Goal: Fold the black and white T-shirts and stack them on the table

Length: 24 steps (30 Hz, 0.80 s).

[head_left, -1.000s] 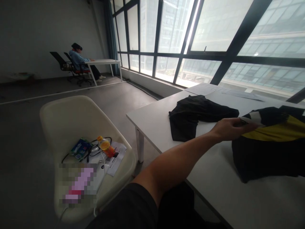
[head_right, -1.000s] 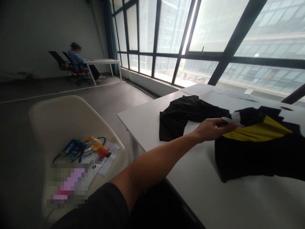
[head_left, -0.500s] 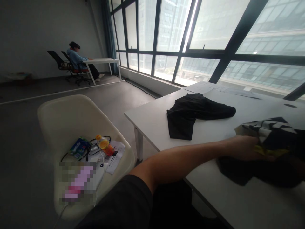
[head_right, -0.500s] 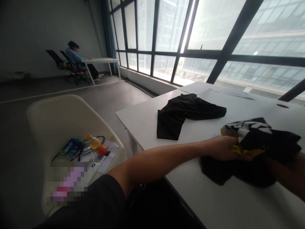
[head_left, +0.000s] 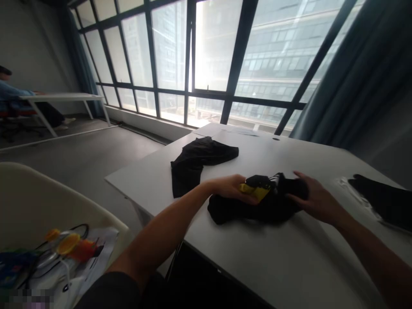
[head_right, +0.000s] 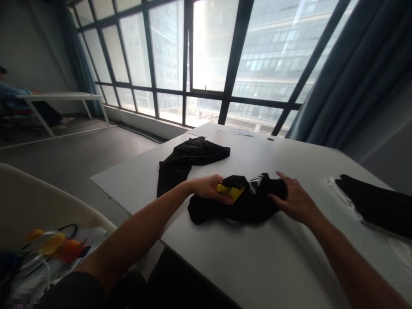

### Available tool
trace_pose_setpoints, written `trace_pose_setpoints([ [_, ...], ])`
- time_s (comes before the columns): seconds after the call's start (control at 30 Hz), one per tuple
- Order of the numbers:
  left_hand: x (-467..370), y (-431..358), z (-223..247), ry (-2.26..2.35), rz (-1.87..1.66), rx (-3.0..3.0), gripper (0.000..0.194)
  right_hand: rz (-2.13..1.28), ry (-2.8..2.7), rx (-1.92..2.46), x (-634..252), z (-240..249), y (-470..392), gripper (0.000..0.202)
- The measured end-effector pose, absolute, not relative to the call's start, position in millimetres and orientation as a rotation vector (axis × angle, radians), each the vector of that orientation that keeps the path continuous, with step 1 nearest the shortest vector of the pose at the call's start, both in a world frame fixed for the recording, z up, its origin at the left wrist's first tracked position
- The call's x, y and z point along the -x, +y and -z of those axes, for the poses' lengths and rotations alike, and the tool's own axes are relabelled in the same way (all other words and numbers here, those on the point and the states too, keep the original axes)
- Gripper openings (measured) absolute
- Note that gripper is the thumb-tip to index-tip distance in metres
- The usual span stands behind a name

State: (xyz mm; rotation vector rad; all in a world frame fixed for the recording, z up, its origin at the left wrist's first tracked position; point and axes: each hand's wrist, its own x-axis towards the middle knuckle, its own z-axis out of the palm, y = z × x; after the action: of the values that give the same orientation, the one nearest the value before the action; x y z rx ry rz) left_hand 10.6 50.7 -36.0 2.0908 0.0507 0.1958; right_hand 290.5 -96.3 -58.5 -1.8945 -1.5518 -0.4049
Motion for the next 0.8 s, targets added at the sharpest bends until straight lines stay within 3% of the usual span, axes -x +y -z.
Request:
trace_pose_setpoints([
  [0.07, -22, 36, 39, 0.23, -0.213, -2.207, 0.038, 0.145, -1.813, 1.852, -271, 59, -99, 0.067],
  [0.17, -25, 26, 35, 0.237, -0.173, -2.203, 0.041, -0.003, -1.972, 1.897, -253, 58, -104, 0.041],
  [0.27, -11, 38, 20, 0.154, -0.119, -2.136, 0.043, 0.179, -1.777, 1.99, -261, 50, -113, 0.022],
  [0.5, 1, 79, -7, 0.298, -0.368, -2.201, 0.046, 0.622, -1.31, 1.947, -288, 24, -142, 0.024],
  [0.57, 3, 76, -22, 0.36, -0.458, -2.274, 0.048, 0.634, -1.249, 1.907, -283, 19, -146, 0.022],
  [0.73, 24, 55, -69, 0.133, -0.05, -2.201, 0.054, 0.466, -1.104, 1.611, -271, 1, -157, 0.029],
  [0.8, 25, 52, -75, 0.237, -0.106, -2.188, 0.054, 0.396, -1.088, 1.56, -270, -2, -158, 0.035],
])
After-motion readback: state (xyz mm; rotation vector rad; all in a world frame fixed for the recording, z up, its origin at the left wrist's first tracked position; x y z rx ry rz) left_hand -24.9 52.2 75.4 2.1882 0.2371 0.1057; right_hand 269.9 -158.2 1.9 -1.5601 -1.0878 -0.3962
